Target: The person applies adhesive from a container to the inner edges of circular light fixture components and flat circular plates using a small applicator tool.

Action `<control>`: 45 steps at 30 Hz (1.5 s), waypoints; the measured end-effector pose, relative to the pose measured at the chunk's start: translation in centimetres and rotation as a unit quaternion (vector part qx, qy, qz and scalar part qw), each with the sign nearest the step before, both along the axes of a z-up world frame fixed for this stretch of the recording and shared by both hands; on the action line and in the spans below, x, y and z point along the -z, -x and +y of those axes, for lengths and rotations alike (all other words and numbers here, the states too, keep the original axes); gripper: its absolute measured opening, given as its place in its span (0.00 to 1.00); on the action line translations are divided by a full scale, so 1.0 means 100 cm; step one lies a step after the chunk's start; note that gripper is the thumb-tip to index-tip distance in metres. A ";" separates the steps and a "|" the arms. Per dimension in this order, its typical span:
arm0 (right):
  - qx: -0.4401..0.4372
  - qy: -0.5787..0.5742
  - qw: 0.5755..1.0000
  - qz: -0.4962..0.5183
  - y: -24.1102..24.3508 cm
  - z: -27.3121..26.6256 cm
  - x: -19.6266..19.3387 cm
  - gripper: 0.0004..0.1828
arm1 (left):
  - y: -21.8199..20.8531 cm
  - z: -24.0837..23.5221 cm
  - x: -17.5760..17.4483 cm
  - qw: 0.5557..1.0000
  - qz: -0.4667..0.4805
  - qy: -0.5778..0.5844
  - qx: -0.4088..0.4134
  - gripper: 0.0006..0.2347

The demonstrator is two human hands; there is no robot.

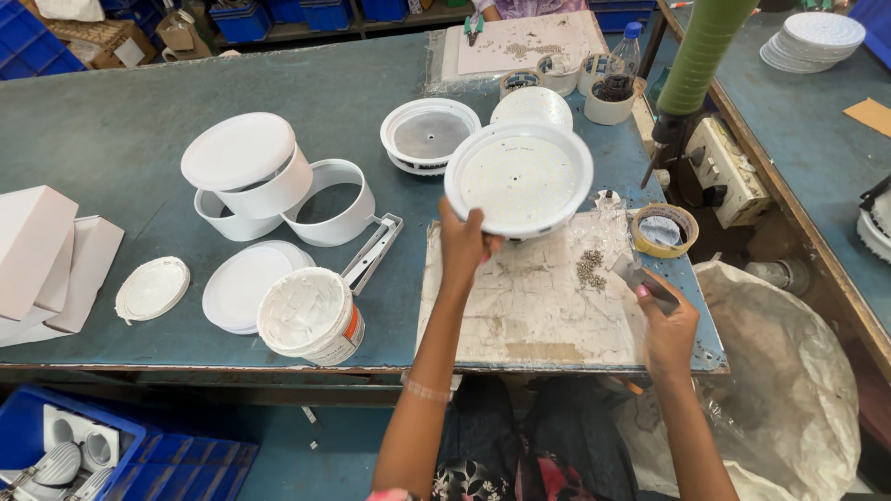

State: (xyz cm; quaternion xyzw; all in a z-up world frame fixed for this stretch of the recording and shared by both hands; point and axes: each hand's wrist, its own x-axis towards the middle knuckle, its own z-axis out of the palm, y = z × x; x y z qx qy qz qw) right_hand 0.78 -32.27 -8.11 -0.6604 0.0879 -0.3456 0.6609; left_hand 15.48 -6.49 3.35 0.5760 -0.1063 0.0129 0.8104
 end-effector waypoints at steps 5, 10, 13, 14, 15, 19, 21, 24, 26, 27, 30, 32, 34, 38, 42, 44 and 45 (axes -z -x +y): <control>0.002 0.022 1.000 0.002 0.000 0.000 0.000 0.17 | -0.056 -0.031 0.019 0.994 0.057 -0.082 -0.050 0.16; -0.022 -0.015 1.000 -0.009 0.000 -0.002 0.002 0.17 | -0.066 -0.039 0.040 0.988 0.079 -0.127 -0.048 0.17; -0.035 -0.036 0.999 -0.014 -0.002 -0.002 0.004 0.17 | -0.064 -0.038 0.046 0.987 0.090 -0.124 -0.049 0.17; -0.036 -0.041 0.998 -0.012 -0.001 -0.003 0.004 0.17 | -0.065 -0.038 0.047 0.985 0.093 -0.137 -0.046 0.17; -0.036 -0.046 0.998 -0.009 0.000 -0.003 0.005 0.17 | -0.065 -0.037 0.049 0.983 0.096 -0.150 -0.043 0.18; -0.038 -0.043 0.998 -0.025 -0.001 -0.003 0.008 0.17 | -0.080 -0.029 0.055 0.959 0.103 -0.263 -0.037 0.24; -0.045 -0.068 0.996 -0.039 -0.003 -0.005 0.011 0.18 | -0.101 -0.017 0.055 0.918 0.088 -0.380 -0.075 0.27; -0.054 -0.096 0.993 -0.049 -0.005 -0.008 0.016 0.18 | -0.151 0.009 0.047 0.893 0.109 -0.388 -0.201 0.43; -0.056 -0.107 0.991 -0.051 -0.005 -0.009 0.019 0.18 | -0.185 0.022 0.043 0.899 0.152 -0.338 -0.234 0.37; -0.055 -0.112 0.991 -0.053 -0.005 -0.009 0.020 0.18 | -0.200 0.028 0.043 0.910 0.153 -0.299 -0.243 0.38; -0.052 -0.116 0.990 -0.052 -0.006 -0.011 0.020 0.18 | -0.236 0.034 0.057 0.939 0.158 -0.181 -0.247 0.38; -0.054 -0.122 0.990 -0.049 -0.006 -0.010 0.019 0.18 | -0.257 0.033 0.072 0.953 0.168 -0.107 -0.227 0.37; -0.059 -0.135 0.988 -0.043 -0.005 -0.009 0.017 0.18 | -0.274 0.033 0.088 0.961 0.136 -0.045 -0.238 0.33; -0.060 -0.125 0.990 -0.039 -0.005 -0.010 0.014 0.18 | -0.284 0.032 0.099 0.962 0.120 0.038 -0.243 0.26; -0.069 -0.117 0.990 -0.043 -0.005 -0.008 0.012 0.18 | -0.241 0.025 0.063 0.951 0.120 0.250 -0.137 0.29; -0.071 -0.120 0.989 -0.044 -0.005 -0.008 0.011 0.18 | -0.196 0.021 0.038 0.944 0.071 0.306 -0.105 0.29; -0.071 -0.125 0.989 -0.046 -0.004 -0.009 0.011 0.18 | -0.169 0.020 0.026 0.950 0.060 0.293 -0.093 0.28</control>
